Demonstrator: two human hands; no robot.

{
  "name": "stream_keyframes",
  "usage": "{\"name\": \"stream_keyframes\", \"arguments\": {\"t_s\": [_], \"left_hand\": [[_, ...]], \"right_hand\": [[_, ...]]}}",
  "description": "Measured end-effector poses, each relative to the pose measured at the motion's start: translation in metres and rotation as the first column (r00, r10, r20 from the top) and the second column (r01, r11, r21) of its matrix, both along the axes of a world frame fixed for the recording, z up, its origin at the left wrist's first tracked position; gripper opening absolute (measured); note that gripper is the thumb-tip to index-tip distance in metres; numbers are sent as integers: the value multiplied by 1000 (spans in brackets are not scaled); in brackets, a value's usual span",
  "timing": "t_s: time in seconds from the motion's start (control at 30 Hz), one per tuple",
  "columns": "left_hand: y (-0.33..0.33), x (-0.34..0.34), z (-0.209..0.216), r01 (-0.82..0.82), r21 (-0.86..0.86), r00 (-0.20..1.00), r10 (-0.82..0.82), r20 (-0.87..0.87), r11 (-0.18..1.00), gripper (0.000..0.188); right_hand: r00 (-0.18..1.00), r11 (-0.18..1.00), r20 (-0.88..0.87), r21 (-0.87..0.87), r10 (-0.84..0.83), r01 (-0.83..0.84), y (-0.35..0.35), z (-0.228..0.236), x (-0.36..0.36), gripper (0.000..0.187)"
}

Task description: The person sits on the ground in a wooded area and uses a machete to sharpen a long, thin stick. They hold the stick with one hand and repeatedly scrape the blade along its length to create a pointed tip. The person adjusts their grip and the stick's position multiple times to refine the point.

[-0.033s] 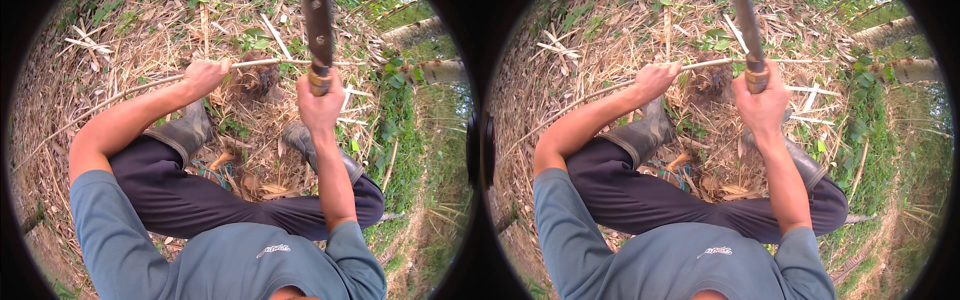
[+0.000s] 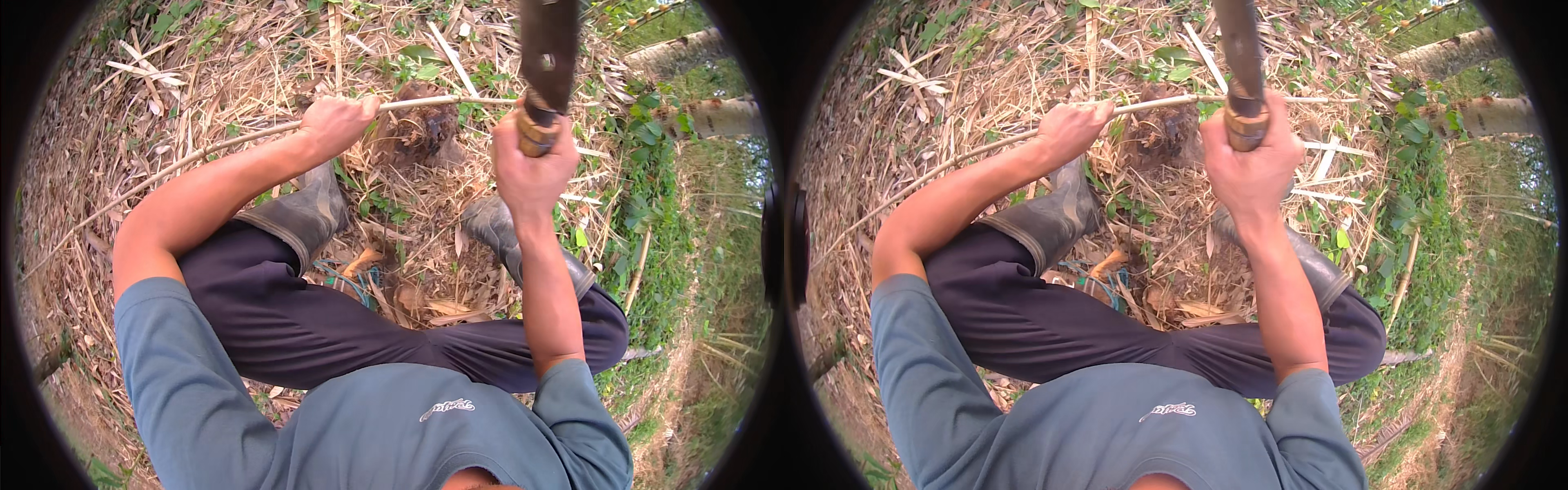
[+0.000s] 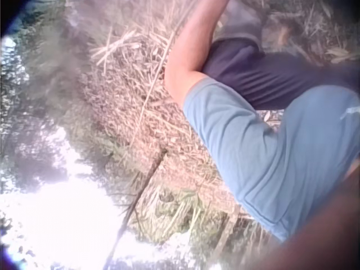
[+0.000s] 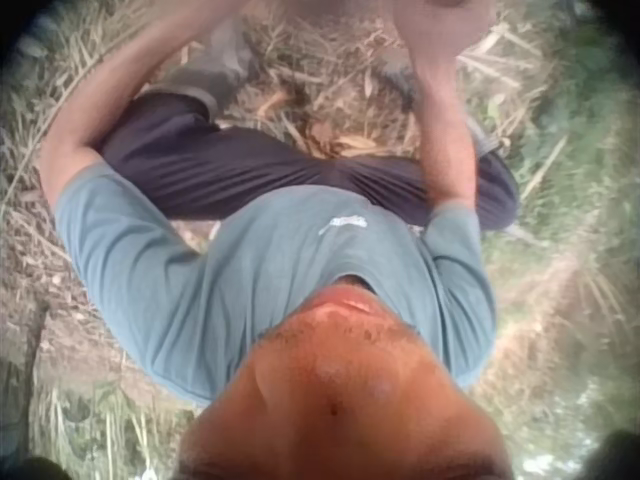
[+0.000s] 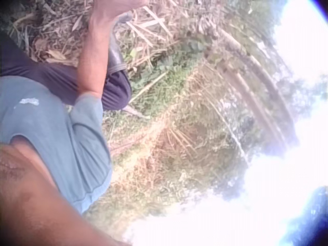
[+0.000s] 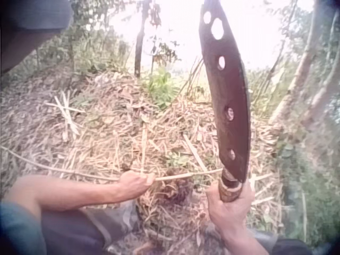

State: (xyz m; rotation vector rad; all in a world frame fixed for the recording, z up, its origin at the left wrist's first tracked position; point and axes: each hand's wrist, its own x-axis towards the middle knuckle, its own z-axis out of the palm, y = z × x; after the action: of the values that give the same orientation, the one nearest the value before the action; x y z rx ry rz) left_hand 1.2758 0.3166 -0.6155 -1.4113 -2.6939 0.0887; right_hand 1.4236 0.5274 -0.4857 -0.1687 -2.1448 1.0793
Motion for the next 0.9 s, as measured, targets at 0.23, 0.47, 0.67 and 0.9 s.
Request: {"name": "stream_keyframes", "arguments": {"t_s": [0.23, 0.47, 0.67, 0.9], "left_hand": [[-2, 2, -6, 12, -13, 999, -12, -31, 1000, 12], [-6, -11, -6, 6, 7, 1000, -6, -6, 1000, 15], [-3, -30, -4, -47, 241, 853, -86, 515, 969, 37], [-2, -18, 20, -239, 124, 633, 58, 772, 963, 48]], "right_hand": [[674, 933, 691, 359, -262, -5, 12, -80, 11, 34], [585, 991, 807, 125, -74, -47, 29, -56, -4, 33], [663, 978, 737, 205, -134, -31, 32, -76, 5, 27], [769, 989, 627, 143, -122, 40, 29, -102, 13, 30]]}}
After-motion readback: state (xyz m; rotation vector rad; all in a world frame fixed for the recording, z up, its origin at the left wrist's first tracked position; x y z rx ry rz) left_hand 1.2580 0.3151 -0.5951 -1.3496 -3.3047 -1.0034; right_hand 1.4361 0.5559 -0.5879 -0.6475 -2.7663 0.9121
